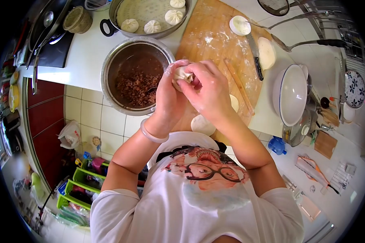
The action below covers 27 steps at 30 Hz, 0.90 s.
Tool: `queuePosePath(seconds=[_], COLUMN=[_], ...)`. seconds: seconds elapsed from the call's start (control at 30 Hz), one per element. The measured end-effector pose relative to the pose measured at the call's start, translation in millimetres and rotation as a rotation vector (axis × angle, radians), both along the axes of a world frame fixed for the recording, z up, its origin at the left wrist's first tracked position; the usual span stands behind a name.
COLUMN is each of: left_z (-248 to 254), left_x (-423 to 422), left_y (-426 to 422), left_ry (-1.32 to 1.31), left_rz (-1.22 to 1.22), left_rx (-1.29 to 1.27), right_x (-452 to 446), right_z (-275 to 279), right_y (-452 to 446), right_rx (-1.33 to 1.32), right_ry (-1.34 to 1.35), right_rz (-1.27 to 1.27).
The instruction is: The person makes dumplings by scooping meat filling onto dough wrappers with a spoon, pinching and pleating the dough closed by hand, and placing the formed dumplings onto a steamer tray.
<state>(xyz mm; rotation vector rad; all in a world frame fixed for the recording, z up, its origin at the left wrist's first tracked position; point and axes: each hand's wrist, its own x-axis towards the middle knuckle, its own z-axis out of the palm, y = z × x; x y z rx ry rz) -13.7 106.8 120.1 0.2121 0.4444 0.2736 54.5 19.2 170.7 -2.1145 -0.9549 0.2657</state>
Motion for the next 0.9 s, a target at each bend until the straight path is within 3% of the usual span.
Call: queuePosePath(seconds=[0.53,0.63,0.7,0.9], left_z=[-6,-5,-4,-4], left_x=[3,-2,-1,-3], left_y=[0,8,10,11], left_ry=[0.053,-0.061,-0.041,0.025], left_rz=[-0.055,-0.135,-0.139,-0.180], left_rx=[-0.112,-0.119,-0.134,-0.161], right_x=[4,14,18,21], right_z=[2,15,25,16], right_y=[0,-7,-10,-9], right_rx=[0.058,0.052,0.002,-0.023], right_ry=[-0.071,0.124,0.000,-0.126], right_rz=[-0.026,0.096,0.277,0.333])
